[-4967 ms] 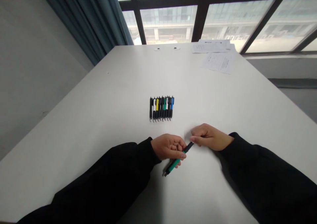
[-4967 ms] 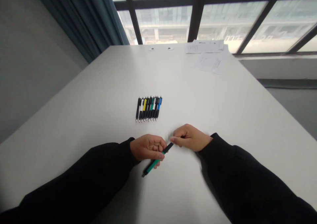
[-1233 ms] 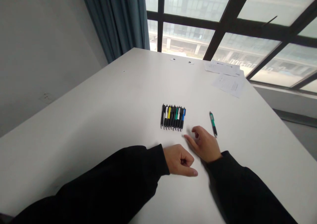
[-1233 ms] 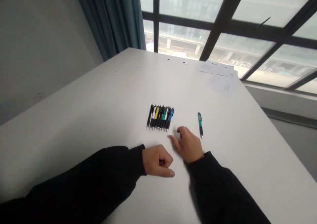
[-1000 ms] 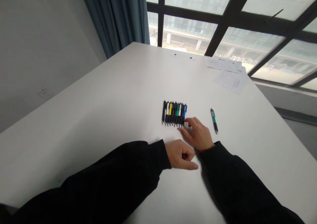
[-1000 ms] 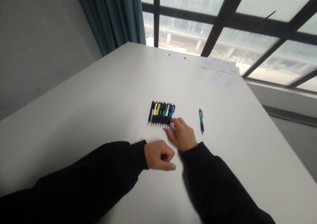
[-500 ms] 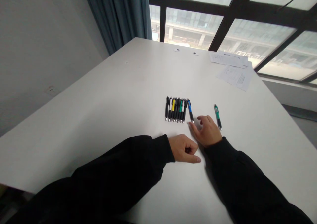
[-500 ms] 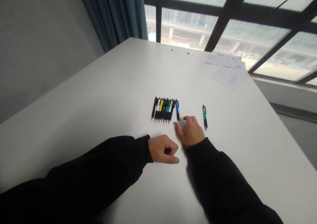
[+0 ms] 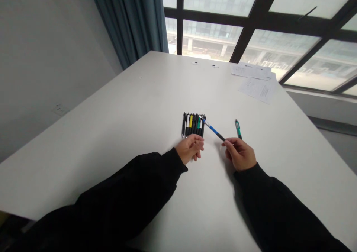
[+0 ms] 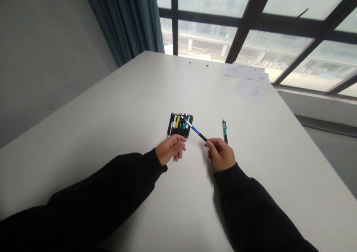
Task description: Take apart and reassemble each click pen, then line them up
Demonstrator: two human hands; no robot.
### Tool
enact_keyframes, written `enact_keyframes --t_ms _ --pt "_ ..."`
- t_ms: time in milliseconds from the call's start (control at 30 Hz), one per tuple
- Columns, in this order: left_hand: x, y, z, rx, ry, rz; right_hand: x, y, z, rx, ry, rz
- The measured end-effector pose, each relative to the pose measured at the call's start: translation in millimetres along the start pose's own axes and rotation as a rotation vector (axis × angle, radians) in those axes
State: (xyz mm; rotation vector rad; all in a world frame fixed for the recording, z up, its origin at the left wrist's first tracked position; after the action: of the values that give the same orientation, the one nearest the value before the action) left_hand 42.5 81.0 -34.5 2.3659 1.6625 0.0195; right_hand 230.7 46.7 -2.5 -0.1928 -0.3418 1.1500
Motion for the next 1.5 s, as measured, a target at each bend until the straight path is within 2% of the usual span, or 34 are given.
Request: enact_keyframes --t_ms 67,200,333,600,867,1067,1500 --pt "3.5 -24.3 -8.1 -0.039 0.058 -0.098 -8.4 -2.1 -1.4 0.074 0.015 0.023" --pt "4.6 -50.0 -15.4 -0.011 0.068 -0.127 -14.5 -0.9 -4.9 0.096 0.005 0.073" --pt "4.1 -49.0 -15.0 0.05 0.032 -0.081 -13.6 1.2 -6.8 0.126 0.024 0.101" --pt "4.2 -49.0 -15.2 0.046 0.031 -0.107 -8.1 -3.7 -16.3 0.18 0.121 0.074" --pt "4.5 -53.0 -19.3 0.089 0.072 -0.157 -8.3 -5.6 -16.1 0.134 0.131 0.048" --pt "5.2 -56.9 -17.5 0.104 0.104 -0.188 -7.5 -1.9 -20.8 0.112 0.133 0.096" --pt "3.1 -56.5 -12.2 0.167 0.051 -0.178 -7.8 0.5 -27.8 0.155 0.168 0.141"
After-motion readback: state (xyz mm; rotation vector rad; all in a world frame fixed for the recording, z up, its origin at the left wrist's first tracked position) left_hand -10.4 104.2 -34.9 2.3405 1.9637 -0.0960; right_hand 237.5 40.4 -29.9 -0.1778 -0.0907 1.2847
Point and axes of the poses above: each hand's wrist, its own x-axis towards the middle knuckle, its own y-axis out of the palm, z = x × y, the point moved 10 cm from there along x, towards the middle knuckle, and after that the axes turned 8 degrees about -z, right-handed, at the moved point
